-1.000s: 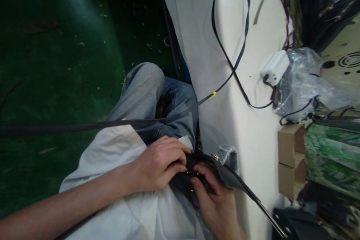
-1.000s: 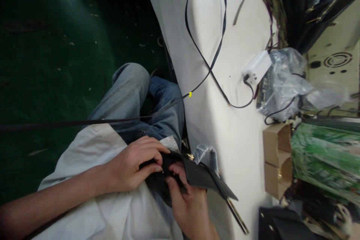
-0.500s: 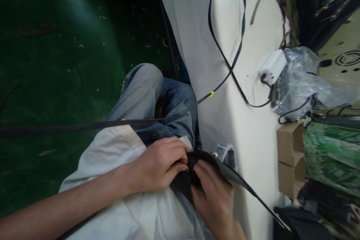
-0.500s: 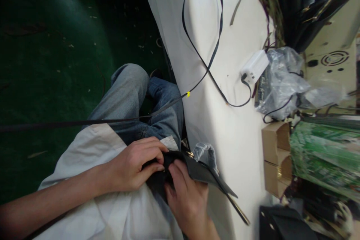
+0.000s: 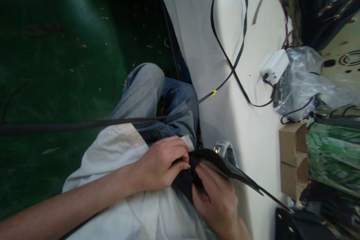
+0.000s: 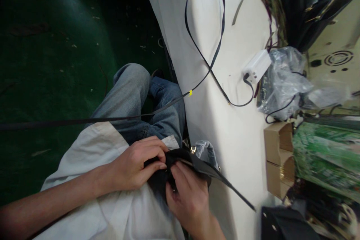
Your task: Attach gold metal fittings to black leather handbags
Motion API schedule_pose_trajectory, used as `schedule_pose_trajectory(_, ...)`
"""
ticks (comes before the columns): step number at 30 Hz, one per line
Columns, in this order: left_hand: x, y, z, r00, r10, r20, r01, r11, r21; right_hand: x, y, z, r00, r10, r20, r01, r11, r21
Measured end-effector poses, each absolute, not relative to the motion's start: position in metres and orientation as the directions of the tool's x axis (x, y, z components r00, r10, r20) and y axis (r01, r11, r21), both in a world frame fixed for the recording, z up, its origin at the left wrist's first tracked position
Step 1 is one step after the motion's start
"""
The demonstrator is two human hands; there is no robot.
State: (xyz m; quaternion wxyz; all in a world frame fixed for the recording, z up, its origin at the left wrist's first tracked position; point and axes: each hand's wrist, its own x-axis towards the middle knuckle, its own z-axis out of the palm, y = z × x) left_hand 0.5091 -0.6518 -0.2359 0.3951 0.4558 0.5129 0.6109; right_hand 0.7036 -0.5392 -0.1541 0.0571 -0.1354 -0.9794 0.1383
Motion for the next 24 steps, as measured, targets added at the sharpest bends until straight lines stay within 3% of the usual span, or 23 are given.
schedule_pose_trajectory(4,0.508,-0.653,-0.236,-0.262,0.954,0.148,-0.029,-0.161,0.987,0.696,-0.534,-0.140,-0.935,0.340,-0.101,0.346,0.811,-0.472)
schedule_pose_trajectory(7,0.508,-0.653,-0.237,-0.248,0.955,0.165,-0.023,-0.176,0.984,0.696,-0.533,-0.136,-0.900,0.396,-0.182,0.429,0.726,-0.538)
schedule_pose_trajectory(11,0.507,-0.655,-0.238,-0.235,0.953,0.193,0.011,-0.196,0.981,0.704,-0.534,-0.140,-0.867,0.458,-0.199,0.486,0.684,-0.544)
schedule_pose_trajectory(18,0.507,-0.656,-0.240,-0.226,0.946,0.231,0.090,-0.216,0.972,0.706,-0.528,-0.142,-0.917,0.346,-0.198,0.397,0.757,-0.519)
schedule_pose_trajectory(24,0.509,-0.652,-0.236,-0.237,0.939,0.250,0.178,-0.211,0.961,0.701,-0.531,-0.145,-0.924,0.348,-0.158,0.378,0.773,-0.510)
